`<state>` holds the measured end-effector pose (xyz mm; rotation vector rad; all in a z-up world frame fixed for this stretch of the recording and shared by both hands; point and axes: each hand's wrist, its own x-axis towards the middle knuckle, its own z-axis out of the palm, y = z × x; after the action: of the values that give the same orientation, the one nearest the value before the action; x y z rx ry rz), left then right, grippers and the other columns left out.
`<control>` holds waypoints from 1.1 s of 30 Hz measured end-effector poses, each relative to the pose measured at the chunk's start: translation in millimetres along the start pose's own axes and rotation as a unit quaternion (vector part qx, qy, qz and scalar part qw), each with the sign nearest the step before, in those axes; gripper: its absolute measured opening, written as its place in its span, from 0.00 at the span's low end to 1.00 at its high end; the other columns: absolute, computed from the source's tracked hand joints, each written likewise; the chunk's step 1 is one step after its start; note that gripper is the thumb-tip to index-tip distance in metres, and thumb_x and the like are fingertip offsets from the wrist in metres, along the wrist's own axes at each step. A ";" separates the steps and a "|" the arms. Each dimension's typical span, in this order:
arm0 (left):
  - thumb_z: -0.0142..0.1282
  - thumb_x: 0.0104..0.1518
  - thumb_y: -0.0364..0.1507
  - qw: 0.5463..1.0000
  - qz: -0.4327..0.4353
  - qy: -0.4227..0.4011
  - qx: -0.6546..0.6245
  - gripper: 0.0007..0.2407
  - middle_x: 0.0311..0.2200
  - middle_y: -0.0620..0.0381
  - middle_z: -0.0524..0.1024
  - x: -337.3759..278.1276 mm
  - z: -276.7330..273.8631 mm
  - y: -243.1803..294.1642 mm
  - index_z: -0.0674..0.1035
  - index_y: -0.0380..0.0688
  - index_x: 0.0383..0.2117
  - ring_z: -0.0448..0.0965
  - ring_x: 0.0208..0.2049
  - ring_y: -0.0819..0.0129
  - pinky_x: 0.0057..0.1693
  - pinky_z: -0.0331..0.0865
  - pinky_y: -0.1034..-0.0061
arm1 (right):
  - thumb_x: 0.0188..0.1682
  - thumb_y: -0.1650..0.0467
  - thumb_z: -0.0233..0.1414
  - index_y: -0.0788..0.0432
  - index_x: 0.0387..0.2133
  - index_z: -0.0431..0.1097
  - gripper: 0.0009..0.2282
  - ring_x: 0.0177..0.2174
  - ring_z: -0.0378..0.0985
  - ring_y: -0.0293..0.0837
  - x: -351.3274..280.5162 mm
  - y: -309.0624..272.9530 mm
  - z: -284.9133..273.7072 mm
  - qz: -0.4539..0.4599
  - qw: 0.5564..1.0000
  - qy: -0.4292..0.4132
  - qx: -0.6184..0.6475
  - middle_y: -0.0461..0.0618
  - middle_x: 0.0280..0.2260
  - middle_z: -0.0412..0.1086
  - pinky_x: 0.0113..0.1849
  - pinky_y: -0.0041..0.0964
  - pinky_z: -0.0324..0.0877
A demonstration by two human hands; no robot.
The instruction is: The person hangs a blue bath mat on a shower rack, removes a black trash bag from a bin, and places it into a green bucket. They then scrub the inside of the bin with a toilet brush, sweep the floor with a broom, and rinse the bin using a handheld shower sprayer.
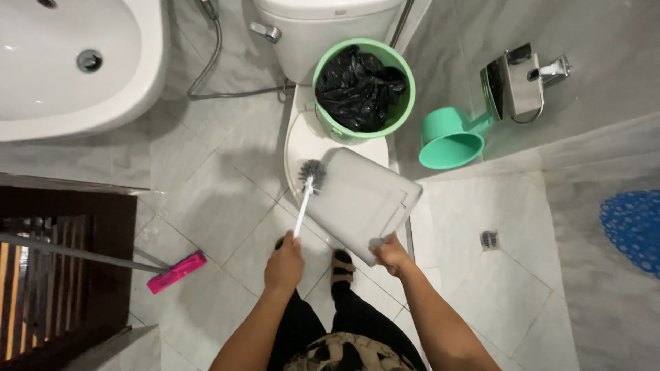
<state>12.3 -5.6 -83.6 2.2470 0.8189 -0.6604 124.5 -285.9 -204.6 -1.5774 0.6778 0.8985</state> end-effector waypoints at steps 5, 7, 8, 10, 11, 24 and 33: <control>0.36 0.68 0.45 0.965 0.230 0.002 0.128 0.20 0.30 0.46 0.83 -27.8 -10.2 16.8 0.64 0.64 0.66 0.86 0.35 0.45 0.40 0.79 0.51 | 0.46 0.82 0.52 0.60 0.68 0.39 0.37 0.35 0.74 0.59 5.8 -4.1 7.5 -0.006 1.000 -0.006 0.012 0.74 0.57 0.54 0.31 0.49 0.81; 0.34 0.68 0.42 0.977 0.171 0.001 0.126 0.20 0.31 0.45 0.83 -5.1 -6.5 7.2 0.65 0.63 0.66 0.86 0.36 0.46 0.42 0.80 0.52 | 0.47 0.82 0.53 0.61 0.67 0.40 0.36 0.37 0.73 0.59 9.6 5.2 3.8 -0.002 1.000 -0.003 0.015 0.74 0.57 0.55 0.32 0.51 0.81; 0.33 0.68 0.39 0.986 0.111 0.000 0.126 0.20 0.33 0.44 0.83 6.7 -5.7 1.9 0.66 0.61 0.66 0.86 0.37 0.47 0.43 0.80 0.53 | 0.47 0.81 0.54 0.62 0.66 0.42 0.34 0.38 0.73 0.59 11.0 11.0 3.1 0.004 1.000 0.000 0.020 0.75 0.57 0.55 0.33 0.53 0.80; 0.31 0.69 0.40 0.995 0.075 0.016 0.067 0.21 0.34 0.41 0.83 19.8 -10.0 6.8 0.66 0.55 0.66 0.86 0.39 0.45 0.45 0.80 0.52 | 0.46 0.81 0.54 0.62 0.65 0.43 0.34 0.34 0.74 0.61 1.7 -0.4 4.9 -0.007 1.000 -0.003 -0.003 0.75 0.56 0.56 0.30 0.54 0.81; 0.29 0.70 0.41 0.999 0.036 0.033 0.006 0.22 0.36 0.38 0.82 24.9 -10.9 8.5 0.66 0.48 0.66 0.85 0.40 0.43 0.46 0.79 0.51 | 0.46 0.82 0.54 0.62 0.65 0.44 0.34 0.31 0.76 0.63 -3.8 -4.8 5.1 -0.018 0.999 -0.010 -0.027 0.75 0.55 0.57 0.27 0.54 0.82; 0.30 0.67 0.46 0.998 0.043 -0.006 0.041 0.22 0.38 0.44 0.84 9.1 -33.8 35.2 0.70 0.61 0.63 0.85 0.43 0.50 0.48 0.79 0.53 | 0.46 0.81 0.55 0.64 0.65 0.44 0.34 0.35 0.74 0.61 5.1 -14.0 19.3 -0.004 1.000 0.003 -0.013 0.76 0.54 0.58 0.32 0.52 0.82; 0.28 0.68 0.46 0.999 -0.019 -0.027 -0.021 0.24 0.45 0.33 0.80 -24.7 -34.3 -18.2 0.66 0.56 0.67 0.80 0.52 0.40 0.59 0.71 0.48 | 0.48 0.80 0.54 0.60 0.66 0.42 0.35 0.32 0.75 0.54 3.1 -30.8 21.9 0.001 0.999 -0.054 0.005 0.70 0.49 0.61 0.33 0.52 0.84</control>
<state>-9.4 20.5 -52.4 2.1721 0.8433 -0.7119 147.4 -258.4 -192.1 -1.5074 0.6065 0.9737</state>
